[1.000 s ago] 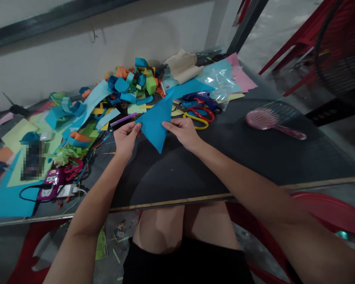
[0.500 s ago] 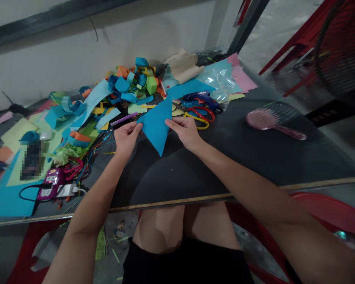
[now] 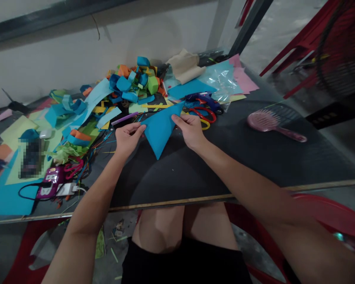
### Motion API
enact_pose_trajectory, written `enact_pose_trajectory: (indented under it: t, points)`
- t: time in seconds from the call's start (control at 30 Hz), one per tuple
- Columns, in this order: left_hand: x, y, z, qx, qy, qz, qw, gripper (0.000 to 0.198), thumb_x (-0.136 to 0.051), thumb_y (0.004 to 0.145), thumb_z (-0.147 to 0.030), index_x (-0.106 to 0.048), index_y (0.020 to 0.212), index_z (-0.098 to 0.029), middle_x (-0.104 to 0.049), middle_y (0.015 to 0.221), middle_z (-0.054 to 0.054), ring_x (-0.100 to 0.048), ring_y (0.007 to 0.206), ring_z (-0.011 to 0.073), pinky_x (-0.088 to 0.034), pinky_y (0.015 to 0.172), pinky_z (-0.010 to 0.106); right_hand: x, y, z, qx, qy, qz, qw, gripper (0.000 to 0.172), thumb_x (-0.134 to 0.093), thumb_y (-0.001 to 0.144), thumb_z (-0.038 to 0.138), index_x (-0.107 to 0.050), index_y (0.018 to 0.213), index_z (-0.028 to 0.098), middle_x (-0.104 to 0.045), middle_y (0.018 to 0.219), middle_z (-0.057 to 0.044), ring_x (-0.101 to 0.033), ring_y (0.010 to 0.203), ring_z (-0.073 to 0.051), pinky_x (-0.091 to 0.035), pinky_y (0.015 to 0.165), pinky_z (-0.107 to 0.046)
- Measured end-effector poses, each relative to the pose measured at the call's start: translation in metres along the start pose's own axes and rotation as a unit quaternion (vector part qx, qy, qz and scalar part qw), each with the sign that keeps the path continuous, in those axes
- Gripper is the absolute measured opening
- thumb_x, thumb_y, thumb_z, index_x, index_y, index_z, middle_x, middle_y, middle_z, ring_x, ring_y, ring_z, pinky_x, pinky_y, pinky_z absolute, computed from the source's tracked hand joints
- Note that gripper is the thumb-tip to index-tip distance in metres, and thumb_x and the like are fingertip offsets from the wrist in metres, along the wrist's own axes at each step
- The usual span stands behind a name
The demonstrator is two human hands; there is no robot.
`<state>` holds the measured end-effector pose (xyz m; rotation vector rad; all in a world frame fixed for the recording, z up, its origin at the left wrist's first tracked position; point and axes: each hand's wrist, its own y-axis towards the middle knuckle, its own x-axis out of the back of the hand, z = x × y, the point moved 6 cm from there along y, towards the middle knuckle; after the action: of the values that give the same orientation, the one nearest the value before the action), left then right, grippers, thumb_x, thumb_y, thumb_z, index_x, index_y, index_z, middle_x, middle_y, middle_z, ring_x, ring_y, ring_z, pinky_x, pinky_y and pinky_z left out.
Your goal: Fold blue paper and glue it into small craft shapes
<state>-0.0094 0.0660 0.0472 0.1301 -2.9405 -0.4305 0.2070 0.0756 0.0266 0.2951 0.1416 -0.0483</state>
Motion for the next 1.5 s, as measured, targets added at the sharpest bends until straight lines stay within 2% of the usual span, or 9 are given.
enact_pose_trajectory:
  t: [0.17, 0.3, 0.43, 0.6, 0.8, 0.93, 1.1, 1.33, 1.5]
  points:
    - [0.001, 0.001, -0.001, -0.003, 0.003, -0.001, 1.000, 0.028, -0.082, 0.068, -0.043, -0.076, 0.072, -0.016, -0.068, 0.061, 0.002, -0.061, 0.051, 0.0119, -0.054, 0.053, 0.025, 0.001, 0.000, 0.002, -0.003, 0.019, -0.001, 1.000, 0.054, -0.071, 0.072, 0.067, -0.050, 0.052, 0.021, -0.035, 0.053, 0.004, -0.033, 0.051, -0.009, -0.035, 0.053, -0.028]
    - [-0.001, 0.001, -0.001, -0.008, 0.007, 0.012, 1.000, 0.029, -0.082, 0.067, -0.044, -0.076, 0.071, -0.017, -0.068, 0.060, 0.003, -0.060, 0.049, 0.0122, -0.054, 0.052, 0.026, 0.003, 0.000, 0.008, 0.008, 0.020, -0.019, 1.000, 0.058, -0.074, 0.071, 0.063, -0.042, 0.047, 0.021, -0.030, 0.050, 0.005, -0.031, 0.050, -0.009, -0.033, 0.051, -0.028]
    - [-0.001, 0.001, -0.002, -0.006, 0.008, 0.016, 1.000, 0.030, -0.082, 0.067, -0.045, -0.075, 0.071, -0.016, -0.067, 0.057, 0.003, -0.060, 0.048, 0.0125, -0.054, 0.051, 0.026, 0.005, 0.001, 0.012, -0.003, 0.018, -0.038, 0.999, 0.058, -0.072, 0.067, 0.070, -0.046, 0.050, 0.022, -0.035, 0.052, 0.004, -0.035, 0.050, -0.010, -0.037, 0.051, -0.029]
    - [-0.002, 0.000, -0.002, 0.002, 0.006, 0.027, 1.000, 0.025, -0.081, 0.068, -0.040, -0.075, 0.071, -0.016, -0.066, 0.056, 0.001, -0.060, 0.048, 0.0117, -0.052, 0.052, 0.025, 0.010, 0.003, 0.011, 0.006, 0.007, -0.058, 0.998, 0.061, -0.073, 0.069, 0.069, -0.042, 0.047, 0.022, -0.033, 0.049, 0.004, -0.035, 0.048, -0.009, -0.038, 0.050, -0.029]
    - [-0.001, 0.002, -0.001, -0.002, 0.010, 0.025, 1.000, 0.022, -0.081, 0.069, -0.038, -0.075, 0.069, -0.016, -0.066, 0.055, 0.001, -0.060, 0.048, 0.0117, -0.051, 0.051, 0.025, 0.014, 0.005, 0.008, -0.004, 0.038, -0.077, 0.996, 0.048, -0.078, 0.064, 0.065, -0.058, 0.054, 0.022, -0.045, 0.053, 0.003, -0.044, 0.050, -0.010, -0.041, 0.049, -0.028]
    - [-0.002, 0.002, -0.001, 0.000, 0.003, 0.034, 0.999, 0.022, -0.080, 0.069, -0.037, -0.074, 0.069, -0.016, -0.067, 0.056, 0.001, -0.060, 0.048, 0.0106, -0.051, 0.052, 0.024, 0.016, 0.005, 0.010, -0.002, 0.046, -0.090, 0.995, 0.045, -0.080, 0.063, 0.061, -0.061, 0.054, 0.022, -0.046, 0.052, 0.004, -0.044, 0.048, -0.009, -0.042, 0.048, -0.027]
    - [0.000, 0.003, -0.001, 0.000, 0.007, 0.033, 0.999, 0.023, -0.081, 0.068, -0.037, -0.074, 0.068, -0.015, -0.065, 0.055, 0.001, -0.058, 0.047, 0.0105, -0.050, 0.050, 0.024, 0.018, 0.008, 0.006, -0.016, 0.069, -0.092, 0.993, 0.035, -0.084, 0.063, 0.054, -0.068, 0.062, 0.023, -0.056, 0.057, 0.003, -0.050, 0.050, -0.010, -0.044, 0.050, -0.028]
    - [0.000, 0.003, 0.000, 0.010, 0.004, 0.031, 0.999, 0.026, -0.082, 0.066, -0.039, -0.072, 0.068, -0.015, -0.066, 0.057, 0.001, -0.058, 0.047, 0.0107, -0.050, 0.051, 0.025, 0.021, 0.010, 0.003, -0.021, 0.070, -0.104, 0.992, 0.038, -0.084, 0.059, 0.057, -0.069, 0.064, 0.023, -0.056, 0.055, 0.004, -0.049, 0.049, -0.009, -0.045, 0.050, -0.027]
    - [0.000, 0.003, -0.001, 0.016, 0.007, 0.031, 0.999, 0.029, -0.082, 0.065, -0.041, -0.072, 0.069, -0.014, -0.067, 0.057, 0.001, -0.058, 0.047, 0.0104, -0.049, 0.050, 0.024, 0.021, 0.011, 0.007, -0.001, 0.062, -0.088, 0.994, 0.038, -0.084, 0.061, 0.057, -0.067, 0.062, 0.022, -0.053, 0.053, 0.005, -0.049, 0.049, -0.009, -0.046, 0.050, -0.026]
